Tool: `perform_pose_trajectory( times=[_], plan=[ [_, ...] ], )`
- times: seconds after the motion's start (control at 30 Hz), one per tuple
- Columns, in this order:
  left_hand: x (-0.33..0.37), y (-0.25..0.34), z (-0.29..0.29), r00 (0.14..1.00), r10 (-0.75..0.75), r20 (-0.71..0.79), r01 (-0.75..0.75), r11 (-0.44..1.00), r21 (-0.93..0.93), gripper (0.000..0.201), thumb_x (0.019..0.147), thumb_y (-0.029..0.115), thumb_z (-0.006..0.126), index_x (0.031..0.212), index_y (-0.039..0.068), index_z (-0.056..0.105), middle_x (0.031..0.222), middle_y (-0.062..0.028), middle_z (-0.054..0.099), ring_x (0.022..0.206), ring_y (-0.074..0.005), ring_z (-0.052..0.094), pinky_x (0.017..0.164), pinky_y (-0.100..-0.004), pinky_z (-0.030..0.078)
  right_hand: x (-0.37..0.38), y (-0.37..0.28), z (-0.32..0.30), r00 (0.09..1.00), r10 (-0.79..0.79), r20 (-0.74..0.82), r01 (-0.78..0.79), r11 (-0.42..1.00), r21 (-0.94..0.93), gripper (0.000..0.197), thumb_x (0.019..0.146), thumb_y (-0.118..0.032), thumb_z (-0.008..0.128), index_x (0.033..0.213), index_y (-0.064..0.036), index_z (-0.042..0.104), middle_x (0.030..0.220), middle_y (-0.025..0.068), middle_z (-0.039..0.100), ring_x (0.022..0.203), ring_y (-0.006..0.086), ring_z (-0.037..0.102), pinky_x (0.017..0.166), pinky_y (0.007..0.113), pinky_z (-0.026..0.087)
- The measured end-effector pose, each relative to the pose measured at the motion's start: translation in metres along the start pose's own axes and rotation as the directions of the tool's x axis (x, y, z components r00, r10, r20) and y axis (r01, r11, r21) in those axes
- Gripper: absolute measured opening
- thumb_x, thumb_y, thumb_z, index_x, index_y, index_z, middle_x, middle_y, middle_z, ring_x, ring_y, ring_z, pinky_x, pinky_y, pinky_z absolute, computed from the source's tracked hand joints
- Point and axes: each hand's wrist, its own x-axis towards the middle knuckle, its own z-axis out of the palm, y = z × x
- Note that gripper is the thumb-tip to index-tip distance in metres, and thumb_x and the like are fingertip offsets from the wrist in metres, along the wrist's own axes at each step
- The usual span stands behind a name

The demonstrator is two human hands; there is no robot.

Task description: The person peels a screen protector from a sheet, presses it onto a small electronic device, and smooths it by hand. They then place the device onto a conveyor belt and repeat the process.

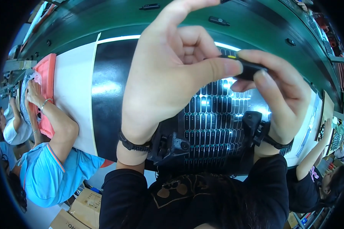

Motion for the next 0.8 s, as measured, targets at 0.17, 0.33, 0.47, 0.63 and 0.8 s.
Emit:
perform_pose_trajectory(
  times=[0.17,0.33,0.47,0.63,0.8],
  plan=[
    [0.005,-0.005,0.000,0.988,0.150,-0.039,-0.136,0.960,0.245,0.051,0.069,-0.004,0.063,0.116,0.001,0.043,0.076,-0.0055,0.054,0.063,-0.0094,0.054,0.055,-0.0160,0.042,0.025,0.035,-0.021,0.984,0.167,0.060,-0.169,0.985,0.038,0.028,0.080,-0.016,0.053,0.099,0.0040,0.056,0.080,0.0128,0.060,0.067,0.0153,0.060,0.066,0.023,0.048],
    [0.000,0.001,0.005,0.936,0.333,-0.109,-0.195,0.752,0.630,0.025,0.072,0.006,0.064,0.096,0.002,0.057,0.077,-0.0007,0.055,0.066,-0.0038,0.050,0.055,-0.0138,0.037,0.052,0.106,-0.046,0.984,0.072,-0.161,-0.092,0.988,-0.121,0.022,0.084,-0.011,0.049,0.101,-0.0007,0.058,0.076,0.0063,0.060,0.069,0.0115,0.058,0.065,0.021,0.047],
    [0.001,0.002,0.013,0.941,0.310,-0.134,-0.175,0.786,0.593,0.017,0.073,0.007,0.063,0.088,0.001,0.058,0.077,0.0005,0.055,0.068,-0.0031,0.049,0.058,-0.0140,0.037,0.042,0.109,-0.046,0.912,-0.396,-0.104,0.244,0.730,-0.638,0.029,0.084,-0.022,0.050,0.106,-0.0035,0.056,0.092,0.0078,0.061,0.083,0.0137,0.057,0.075,0.026,0.046],
    [-0.012,0.000,0.014,0.951,0.230,-0.205,-0.146,0.923,0.356,0.010,0.075,0.003,0.061,0.084,0.001,0.058,0.077,0.0005,0.055,0.069,-0.0051,0.049,0.063,-0.0151,0.037,0.017,0.062,-0.035,0.945,-0.178,0.274,0.175,0.984,0.033,0.018,0.079,-0.015,0.056,0.092,-0.0025,0.060,0.086,0.0062,0.059,0.081,0.0154,0.055,0.071,0.025,0.044],
    [-0.011,0.019,-0.003,0.932,0.222,-0.285,-0.156,0.959,0.235,0.006,0.076,0.001,0.059,0.082,0.000,0.057,0.077,-0.0001,0.055,0.071,-0.0062,0.050,0.067,-0.0156,0.037,0.027,0.034,-0.025,0.895,-0.296,0.335,0.390,0.883,-0.260,0.009,0.074,-0.008,0.059,0.079,-0.0001,0.057,0.074,0.0056,0.056,0.072,0.0171,0.053,0.063,0.023,0.041]
  ],
)
